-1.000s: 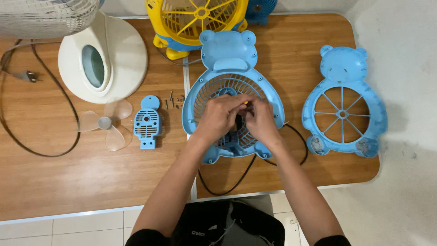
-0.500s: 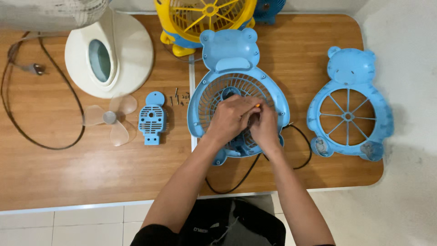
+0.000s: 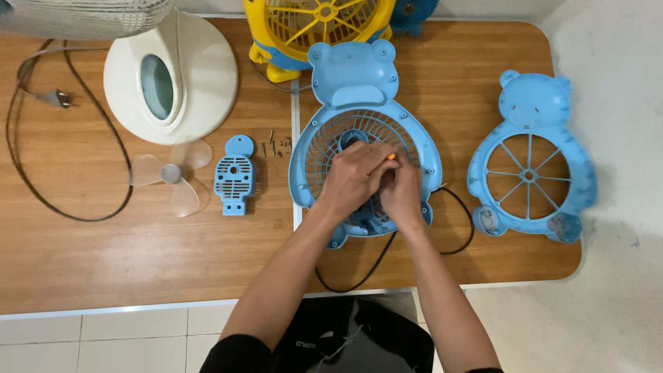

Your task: The person uses a screwdriver to remove and reinsert screws on the central hub of a blue bear-shaped fan. They repeatedly loosen and tighten the same screw while handling the fan's internal components on a wooden table.

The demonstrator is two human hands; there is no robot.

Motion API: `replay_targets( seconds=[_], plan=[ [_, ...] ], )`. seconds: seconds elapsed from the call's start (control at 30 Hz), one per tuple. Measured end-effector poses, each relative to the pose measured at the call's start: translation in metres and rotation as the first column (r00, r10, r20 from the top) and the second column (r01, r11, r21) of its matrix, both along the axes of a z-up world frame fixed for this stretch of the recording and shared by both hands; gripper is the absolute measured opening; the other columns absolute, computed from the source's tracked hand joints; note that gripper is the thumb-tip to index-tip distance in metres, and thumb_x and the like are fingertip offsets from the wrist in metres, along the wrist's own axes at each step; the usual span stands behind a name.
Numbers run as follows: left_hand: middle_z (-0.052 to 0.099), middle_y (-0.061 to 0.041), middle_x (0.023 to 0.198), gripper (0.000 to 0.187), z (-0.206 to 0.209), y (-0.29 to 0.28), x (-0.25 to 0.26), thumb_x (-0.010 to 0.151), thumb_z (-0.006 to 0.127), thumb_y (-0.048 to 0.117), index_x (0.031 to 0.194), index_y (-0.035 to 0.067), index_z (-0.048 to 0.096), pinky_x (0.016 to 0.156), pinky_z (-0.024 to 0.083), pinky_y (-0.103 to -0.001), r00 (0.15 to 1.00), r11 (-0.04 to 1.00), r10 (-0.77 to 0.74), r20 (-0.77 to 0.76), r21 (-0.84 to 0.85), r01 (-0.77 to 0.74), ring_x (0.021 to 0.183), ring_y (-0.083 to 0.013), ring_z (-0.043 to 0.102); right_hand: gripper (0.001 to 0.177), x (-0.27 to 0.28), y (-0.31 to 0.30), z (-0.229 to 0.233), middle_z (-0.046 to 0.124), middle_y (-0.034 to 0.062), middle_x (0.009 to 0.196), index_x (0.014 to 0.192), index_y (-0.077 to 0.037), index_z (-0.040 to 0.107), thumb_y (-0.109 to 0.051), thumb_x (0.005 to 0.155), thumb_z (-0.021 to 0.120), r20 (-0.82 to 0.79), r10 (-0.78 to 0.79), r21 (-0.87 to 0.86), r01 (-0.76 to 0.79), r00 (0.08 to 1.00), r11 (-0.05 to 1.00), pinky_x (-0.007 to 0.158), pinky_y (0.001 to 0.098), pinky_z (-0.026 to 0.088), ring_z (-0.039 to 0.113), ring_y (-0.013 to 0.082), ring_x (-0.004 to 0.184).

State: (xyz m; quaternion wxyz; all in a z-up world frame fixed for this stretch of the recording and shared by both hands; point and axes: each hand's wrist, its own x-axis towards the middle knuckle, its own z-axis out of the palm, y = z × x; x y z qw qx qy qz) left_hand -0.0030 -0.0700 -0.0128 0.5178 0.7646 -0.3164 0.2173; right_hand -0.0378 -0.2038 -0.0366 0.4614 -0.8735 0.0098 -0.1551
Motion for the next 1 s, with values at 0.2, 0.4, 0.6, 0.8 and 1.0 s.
replay_targets(
  seconds=[0.2, 0.4, 0.6, 0.8, 1.0],
  plan=[
    [0.074, -0.011, 0.104, 0.028, -0.001, 0.004, -0.003, 0.085, 0.084, 0.016, 0.106, 0.004, 0.07, 0.078, 0.058, -0.038, 0.997, 0.997, 0.077, 0.022, 0.01, -0.078, 0.087, -0.0304, 0.07, 0.014, -0.001, -0.003, -0.005, 0.075, 0.0176, 0.085, 0.098, -0.001, 0.067, 0.009, 0.091, 0.059, -0.088, 0.046, 0.008, -0.045, 0.995, 0.999, 0.068, 0.0373, 0.055, 0.076, 0.027, 0.081],
    [0.071, -0.011, 0.096, 0.036, 0.003, 0.004, 0.002, 0.08, 0.09, 0.023, 0.103, 0.005, 0.069, 0.073, 0.056, -0.039, 0.991, 0.997, 0.083, -0.107, 0.014, -0.082, 0.084, -0.0313, 0.068, 0.025, -0.001, -0.004, -0.003, 0.072, 0.0106, 0.101, 0.112, 0.003, 0.063, 0.005, 0.088, 0.067, 0.029, 0.112, 0.302, -0.115, 0.993, 0.946, 0.081, 0.0303, 0.056, 0.07, 0.0141, 0.097],
    [0.072, -0.013, 0.11, 0.032, 0.028, 0.015, 0.006, 0.09, 0.079, 0.021, 0.115, 0.004, 0.069, 0.084, 0.055, -0.044, 0.988, 0.992, -0.024, -0.15, 0.115, 0.042, 0.098, -0.0366, 0.068, 0.013, 0.002, -0.003, -0.005, 0.075, 0.0112, 0.089, 0.107, 0.002, 0.067, 0.001, 0.093, 0.068, -0.091, 0.03, 0.234, -0.008, 0.995, 0.972, 0.073, 0.0299, 0.055, 0.071, 0.0138, 0.087],
    [0.074, -0.013, 0.115, 0.037, 0.045, 0.025, 0.017, 0.091, 0.064, 0.006, 0.127, 0.009, 0.072, 0.087, 0.056, -0.043, 0.959, 0.935, -0.197, -0.201, 0.256, 0.246, 0.102, -0.0363, 0.069, 0.023, 0.003, -0.008, -0.002, 0.074, 0.0147, 0.092, 0.114, 0.003, 0.064, 0.005, 0.091, 0.06, -0.077, 0.037, 0.171, -0.024, 0.996, 0.985, 0.074, 0.0339, 0.055, 0.074, 0.0222, 0.086],
    [0.069, -0.014, 0.101, 0.027, 0.054, 0.023, 0.024, 0.089, 0.068, 0.005, 0.115, 0.007, 0.073, 0.08, 0.054, -0.046, 0.955, 0.924, -0.244, -0.169, 0.258, 0.282, 0.094, -0.0377, 0.067, 0.02, 0.007, -0.014, -0.001, 0.073, 0.0158, 0.094, 0.116, 0.001, 0.066, 0.002, 0.096, 0.063, -0.287, 0.049, 0.065, -0.032, 0.957, 0.997, 0.078, 0.0359, 0.054, 0.07, 0.0242, 0.087]
  ],
)
